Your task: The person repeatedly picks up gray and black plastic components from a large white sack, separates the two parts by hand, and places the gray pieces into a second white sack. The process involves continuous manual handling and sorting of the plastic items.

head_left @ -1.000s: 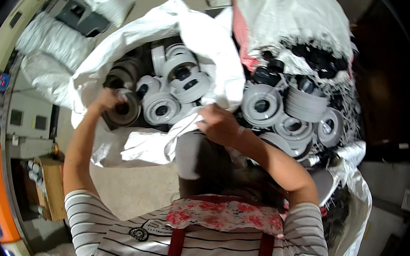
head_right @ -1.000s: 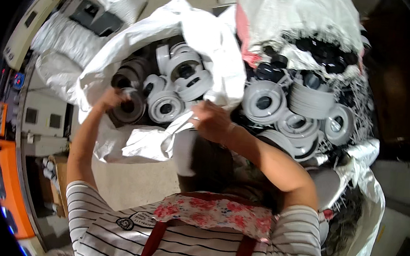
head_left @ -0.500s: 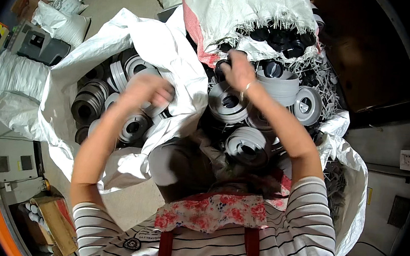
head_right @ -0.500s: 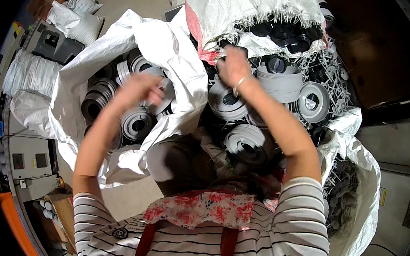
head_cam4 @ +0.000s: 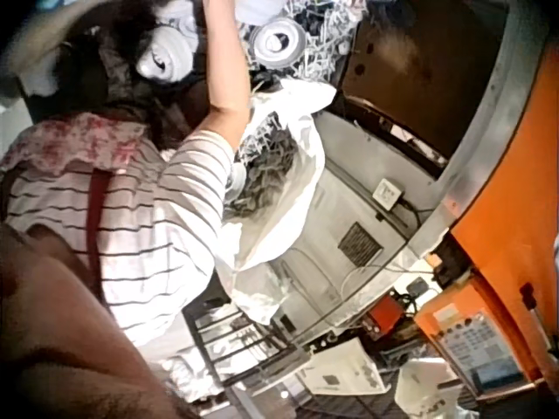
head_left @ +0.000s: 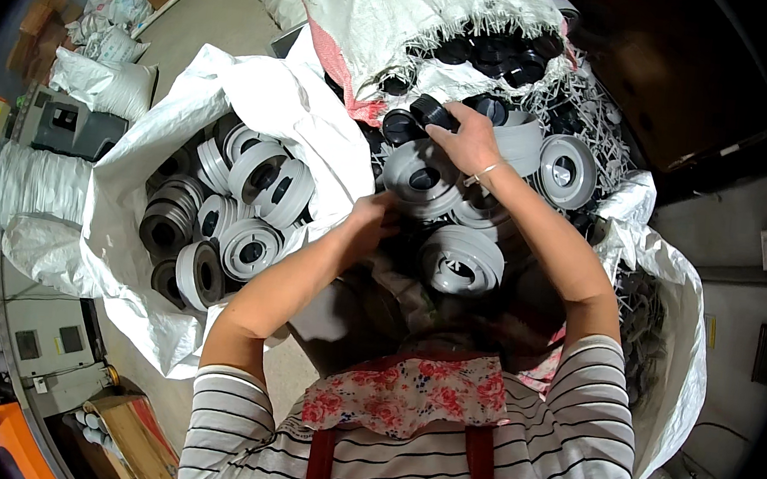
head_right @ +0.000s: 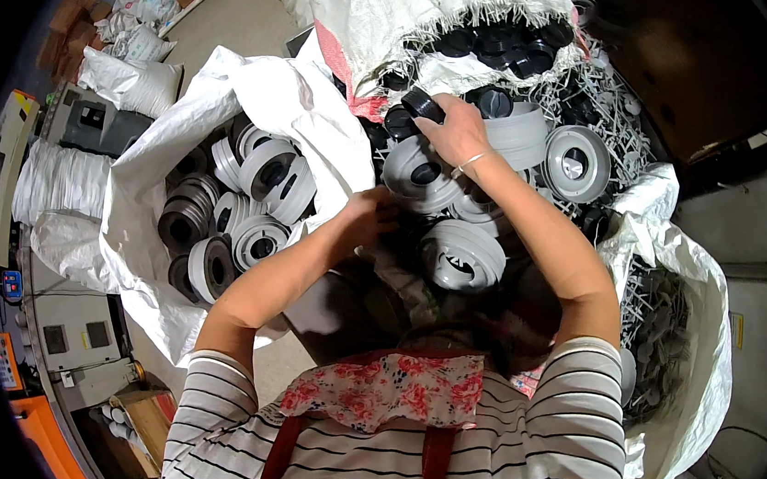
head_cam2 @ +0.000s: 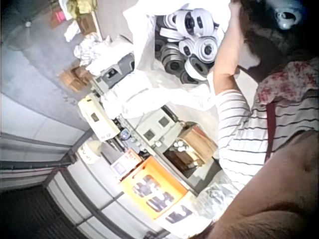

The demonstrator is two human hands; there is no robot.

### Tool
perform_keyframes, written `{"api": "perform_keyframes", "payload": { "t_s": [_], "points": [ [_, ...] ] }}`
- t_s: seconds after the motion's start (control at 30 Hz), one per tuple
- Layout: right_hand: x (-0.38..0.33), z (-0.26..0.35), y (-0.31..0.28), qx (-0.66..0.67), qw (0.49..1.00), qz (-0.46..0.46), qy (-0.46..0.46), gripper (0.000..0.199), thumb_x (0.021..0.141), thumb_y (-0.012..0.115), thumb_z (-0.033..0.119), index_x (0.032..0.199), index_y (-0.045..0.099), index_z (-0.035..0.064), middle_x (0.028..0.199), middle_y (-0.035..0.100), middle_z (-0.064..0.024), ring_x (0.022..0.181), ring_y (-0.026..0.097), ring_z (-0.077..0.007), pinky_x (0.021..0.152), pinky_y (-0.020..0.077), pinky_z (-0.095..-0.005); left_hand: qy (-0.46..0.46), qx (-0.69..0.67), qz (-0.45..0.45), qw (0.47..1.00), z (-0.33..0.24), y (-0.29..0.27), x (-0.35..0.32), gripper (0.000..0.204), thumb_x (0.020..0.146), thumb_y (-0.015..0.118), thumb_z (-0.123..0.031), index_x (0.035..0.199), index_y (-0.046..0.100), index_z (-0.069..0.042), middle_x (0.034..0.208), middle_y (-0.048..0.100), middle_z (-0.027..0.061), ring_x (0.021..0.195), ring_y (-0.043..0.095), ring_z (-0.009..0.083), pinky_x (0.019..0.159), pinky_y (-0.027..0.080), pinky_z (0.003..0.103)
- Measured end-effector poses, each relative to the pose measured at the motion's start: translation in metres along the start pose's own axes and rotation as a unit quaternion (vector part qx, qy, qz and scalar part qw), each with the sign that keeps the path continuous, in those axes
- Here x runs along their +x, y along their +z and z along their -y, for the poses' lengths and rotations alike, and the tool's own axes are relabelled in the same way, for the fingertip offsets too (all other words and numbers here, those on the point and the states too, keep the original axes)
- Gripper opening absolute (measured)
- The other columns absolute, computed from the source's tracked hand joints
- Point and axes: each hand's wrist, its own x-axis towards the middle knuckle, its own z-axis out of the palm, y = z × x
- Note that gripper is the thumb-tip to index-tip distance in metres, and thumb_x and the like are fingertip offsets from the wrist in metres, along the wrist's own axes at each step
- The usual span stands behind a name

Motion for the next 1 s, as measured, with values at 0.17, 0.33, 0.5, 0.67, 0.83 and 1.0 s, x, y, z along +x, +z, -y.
{"api": "perform_keyframes", "payload": {
  "t_s": [0.17, 0.33, 0.5, 0.67, 0.83, 1.0],
  "points": [
    [-0.031, 0.003, -0.01, 0.055, 0.998, -0.039, -0.009, 0.034, 0.074, 0.07, 0.022, 0.097, 0.063, -0.0015, 0.084, 0.065, -0.0187, 0.078, 0.064, -0.0288, 0.072, 0.0488, -0.034, 0.097, 0.174, 0.063, 0.978, -0.011, 0.032, -0.029, 0.04, 0.082, 0.062, -0.03, 0.108, 0.053, -0.002, 0.097, 0.059, 0.012, 0.08, 0.056, 0.0255, 0.074, 0.047, 0.035],
    [-0.064, 0.014, -0.026, 0.048, 0.996, -0.068, -0.013, 0.039, 0.073, 0.07, 0.024, 0.1, 0.062, -0.0023, 0.091, 0.064, -0.0202, 0.083, 0.063, -0.0313, 0.076, 0.0486, -0.0344, 0.02, -0.054, 0.084, 0.995, -0.016, 0.034, -0.032, 0.025, 0.079, 0.055, -0.021, 0.101, 0.054, -0.009, 0.09, 0.057, 0.0064, 0.076, 0.052, 0.0189, 0.066, 0.042, 0.029],
    [-0.088, 0.017, -0.031, -0.023, 0.989, -0.105, -0.104, 0.038, 0.072, 0.071, 0.023, 0.099, 0.062, -0.0009, 0.095, 0.062, -0.0183, 0.089, 0.059, -0.0349, 0.08, 0.0475, -0.038, 0.219, -0.04, 0.069, 0.973, -0.051, 0.027, -0.083, 0.037, 0.076, 0.067, -0.014, 0.105, 0.05, 0.002, 0.098, 0.057, 0.0158, 0.091, 0.059, 0.0248, 0.079, 0.05, 0.035],
    [-0.104, 0.025, 0.004, -0.055, 0.948, -0.147, -0.278, 0.025, 0.071, 0.069, 0.016, 0.091, 0.062, 0.0029, 0.088, 0.06, -0.0145, 0.086, 0.056, -0.034, 0.078, 0.0462, -0.0407, 0.364, 0.009, -0.021, 0.931, -0.04, 0.029, -0.143, 0.033, 0.081, 0.063, -0.011, 0.108, 0.053, 0.005, 0.097, 0.061, 0.0162, 0.09, 0.06, 0.0242, 0.082, 0.05, 0.036],
    [-0.114, 0.025, 0.04, 0.052, 0.973, 0.087, -0.207, 0.048, 0.068, 0.073, 0.029, 0.104, 0.061, -0.0001, 0.119, 0.052, -0.0277, 0.112, 0.05, -0.0389, 0.097, 0.0395, -0.041, 0.234, -0.154, 0.179, 0.943, -0.026, 0.004, -0.166, 0.037, 0.083, 0.059, -0.011, 0.115, 0.05, 0.005, 0.105, 0.06, 0.0126, 0.095, 0.06, 0.022, 0.089, 0.048, 0.036],
    [-0.113, 0.055, 0.025, -0.028, 0.968, 0.107, -0.227, 0.069, 0.066, 0.072, 0.032, 0.12, 0.049, -0.005, 0.115, 0.054, -0.0274, 0.106, 0.051, -0.0421, 0.095, 0.0405, -0.0413, 0.271, -0.096, 0.177, 0.941, -0.01, -0.006, -0.177, 0.042, 0.082, 0.061, -0.011, 0.118, 0.048, 0.006, 0.111, 0.059, 0.0123, 0.1, 0.058, 0.0206, 0.091, 0.046, 0.035]
  ]
}}
